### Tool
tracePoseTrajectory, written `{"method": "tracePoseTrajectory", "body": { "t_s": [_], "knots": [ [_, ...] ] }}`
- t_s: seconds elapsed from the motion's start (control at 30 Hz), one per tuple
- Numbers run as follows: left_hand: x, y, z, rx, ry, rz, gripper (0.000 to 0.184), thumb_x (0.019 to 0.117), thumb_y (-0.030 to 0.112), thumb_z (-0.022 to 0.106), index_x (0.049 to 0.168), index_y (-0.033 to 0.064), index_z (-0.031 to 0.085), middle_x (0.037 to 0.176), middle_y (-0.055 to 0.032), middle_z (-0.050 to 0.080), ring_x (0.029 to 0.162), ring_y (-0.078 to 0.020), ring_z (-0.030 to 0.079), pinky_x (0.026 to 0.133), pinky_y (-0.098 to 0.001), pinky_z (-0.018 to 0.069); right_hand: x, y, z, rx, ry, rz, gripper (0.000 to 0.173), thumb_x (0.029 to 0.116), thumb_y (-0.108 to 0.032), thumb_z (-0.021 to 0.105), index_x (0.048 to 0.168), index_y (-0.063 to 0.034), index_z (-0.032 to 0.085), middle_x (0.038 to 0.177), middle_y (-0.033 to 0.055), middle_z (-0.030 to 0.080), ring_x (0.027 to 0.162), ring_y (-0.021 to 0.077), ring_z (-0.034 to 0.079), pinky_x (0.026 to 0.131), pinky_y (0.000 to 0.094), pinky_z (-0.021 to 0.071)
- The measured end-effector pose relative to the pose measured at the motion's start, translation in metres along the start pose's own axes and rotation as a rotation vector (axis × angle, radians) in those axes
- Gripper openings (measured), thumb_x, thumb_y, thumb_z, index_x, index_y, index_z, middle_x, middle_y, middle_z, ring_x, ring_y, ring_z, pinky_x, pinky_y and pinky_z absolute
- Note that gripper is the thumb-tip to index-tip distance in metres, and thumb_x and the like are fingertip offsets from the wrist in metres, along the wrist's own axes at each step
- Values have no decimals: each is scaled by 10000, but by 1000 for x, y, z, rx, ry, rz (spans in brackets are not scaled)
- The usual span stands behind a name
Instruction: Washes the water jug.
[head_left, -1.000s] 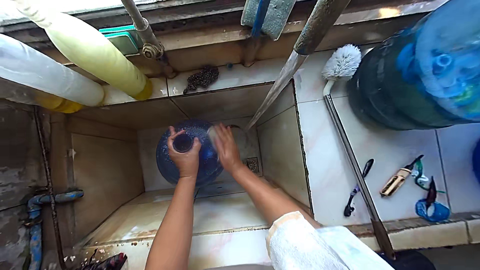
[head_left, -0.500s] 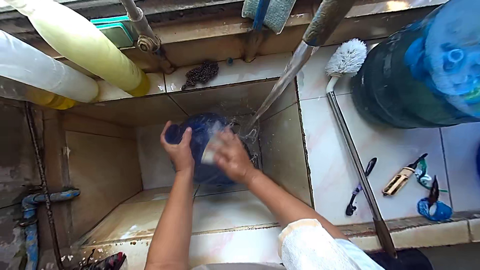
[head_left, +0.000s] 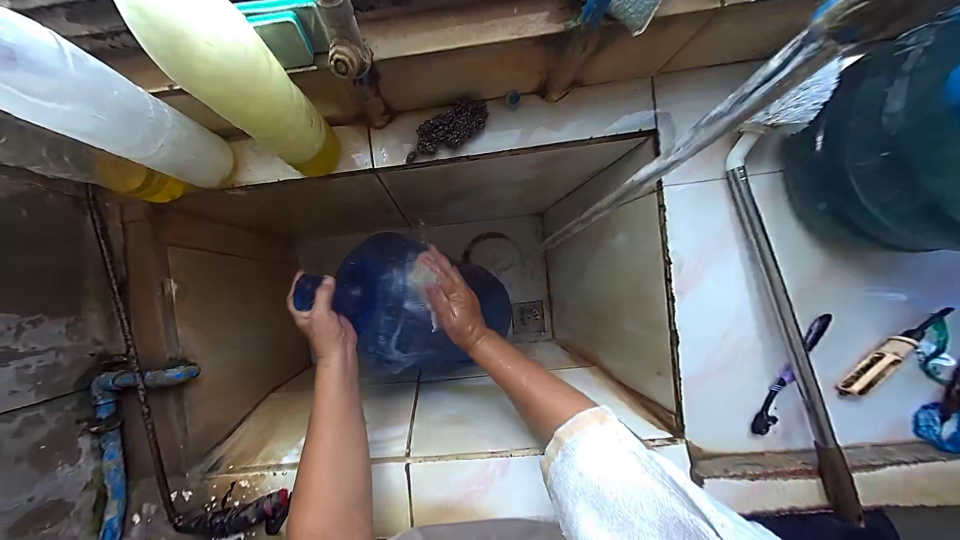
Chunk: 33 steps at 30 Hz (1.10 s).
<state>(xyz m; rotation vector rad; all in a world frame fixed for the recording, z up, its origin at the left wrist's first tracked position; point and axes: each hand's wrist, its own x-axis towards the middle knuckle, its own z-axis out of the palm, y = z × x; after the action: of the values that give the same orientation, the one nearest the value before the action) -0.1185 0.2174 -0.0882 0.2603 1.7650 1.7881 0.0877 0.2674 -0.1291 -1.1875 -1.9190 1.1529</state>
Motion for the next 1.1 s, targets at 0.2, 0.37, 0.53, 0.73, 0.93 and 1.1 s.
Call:
{"method": "tracePoseTrajectory", "body": {
  "t_s": [0.2,0.37,0.53,0.73,0.93,1.1],
  "knots": [
    [22,-7,-30,18,98,-72,411,890,49,685,1266,63,521,1109,-80,631,975,-188,648,837,-394,579,-13,40,-1,-114,-82,550,544,1109,-414,298,1561,-152,449,1661,165,311,1537,368,279,1228,658,176],
    [46,-19,-58,-187,-459,-113,783,710,202,863,1390,148,480,1494,-48,536,1165,-165,646,972,-350,551,6,-36,26,-52,63,-63,500,1059,-426,419,1412,-143,634,1551,141,499,1463,337,431,1203,580,329],
    [54,-17,-47,33,295,-243,450,1011,322,632,1362,73,503,1146,-124,624,1009,-231,643,870,-453,567,-25,49,20,-340,-94,346,479,1097,-383,388,1509,-184,526,1600,129,438,1500,372,358,1190,688,236],
    [49,-23,-62,-83,-315,-92,525,817,142,728,1300,166,525,1386,-13,603,1106,-130,653,923,-330,564,4,3,10,-132,-25,394,520,1086,-436,363,1472,-154,568,1575,140,465,1486,358,381,1201,669,241],
    [77,-48,-102,-204,-289,-139,644,806,239,751,1390,156,492,1439,-64,579,1137,-180,653,958,-369,556,20,37,18,-212,-124,345,489,1071,-488,431,1452,-234,601,1552,89,510,1448,300,457,1195,663,266],
    [72,-68,-133,306,93,-485,437,1057,343,539,1344,14,548,1159,-142,695,1016,-204,691,878,-415,589,-32,129,-6,551,-9,1040,735,1035,-669,332,1558,-159,414,1522,132,512,1379,276,511,1109,529,450]
  ]
}}
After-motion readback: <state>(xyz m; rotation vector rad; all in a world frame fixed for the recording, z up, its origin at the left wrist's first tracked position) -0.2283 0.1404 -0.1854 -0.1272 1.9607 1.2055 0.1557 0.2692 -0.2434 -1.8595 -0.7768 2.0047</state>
